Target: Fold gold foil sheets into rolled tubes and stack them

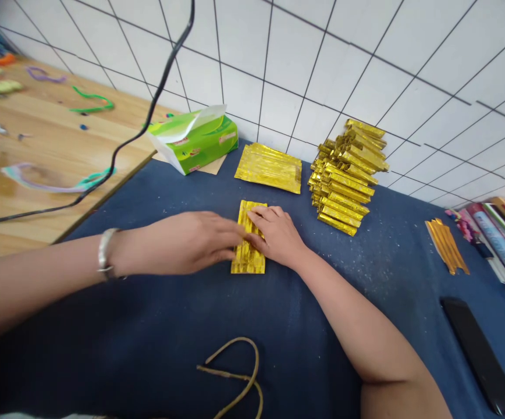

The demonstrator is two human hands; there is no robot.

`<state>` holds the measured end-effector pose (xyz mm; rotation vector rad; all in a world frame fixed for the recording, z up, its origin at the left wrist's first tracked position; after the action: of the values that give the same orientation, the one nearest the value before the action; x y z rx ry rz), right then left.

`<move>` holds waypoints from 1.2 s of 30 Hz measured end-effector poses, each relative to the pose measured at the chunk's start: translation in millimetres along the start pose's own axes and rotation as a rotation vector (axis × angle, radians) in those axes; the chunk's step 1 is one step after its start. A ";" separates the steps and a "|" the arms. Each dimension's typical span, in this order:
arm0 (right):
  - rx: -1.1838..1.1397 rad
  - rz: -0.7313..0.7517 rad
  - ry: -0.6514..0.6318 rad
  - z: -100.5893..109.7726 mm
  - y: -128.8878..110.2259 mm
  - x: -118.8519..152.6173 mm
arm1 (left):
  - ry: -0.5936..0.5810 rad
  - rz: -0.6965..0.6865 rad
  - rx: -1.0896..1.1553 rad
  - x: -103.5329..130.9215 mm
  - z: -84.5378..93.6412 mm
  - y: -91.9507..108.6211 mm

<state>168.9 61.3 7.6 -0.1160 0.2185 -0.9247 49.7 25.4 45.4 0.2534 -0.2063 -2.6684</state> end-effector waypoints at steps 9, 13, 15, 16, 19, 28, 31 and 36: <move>0.013 -0.012 -0.005 -0.9 0.3 -0.6 | 0.027 0.049 -0.034 -17.9 -27.2 -42.6; 0.022 -0.016 -0.012 0.1 -0.5 -0.4 | 0.021 0.067 -0.058 -17.8 -31.0 -50.8; 0.026 -0.017 -0.014 0.8 -1.1 -0.2 | 0.016 0.080 -0.070 -18.3 -32.8 -55.1; 0.027 -0.016 -0.014 1.1 -1.4 -0.1 | 0.014 0.086 -0.075 -18.5 -33.8 -56.8; 0.024 -0.012 -0.011 1.7 -1.7 0.0 | 0.009 0.102 -0.098 -18.0 -35.6 -58.4; 0.004 -0.009 0.001 2.5 -1.9 0.6 | -0.065 0.070 -0.226 -7.8 -33.0 -23.6; -0.005 -0.010 0.003 3.1 -1.6 1.2 | -0.085 0.056 -0.255 -4.3 -31.5 -7.7; -0.020 -0.004 0.007 3.2 -0.7 2.0 | -0.134 0.030 -0.302 4.1 -28.0 22.6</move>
<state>170.2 59.3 10.5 -0.1320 0.2341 -0.9271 61.4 0.6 21.8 -0.0243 0.1501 -2.6421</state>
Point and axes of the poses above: each hand's wrist, its own x-axis away from the middle knuckle, its own z-axis out of the back of the hand, y = z × x, the point moved 7 cm from there along -x, towards the middle knuckle, and after that the axes turned 2 degrees about -z, right-handed, at the moved point
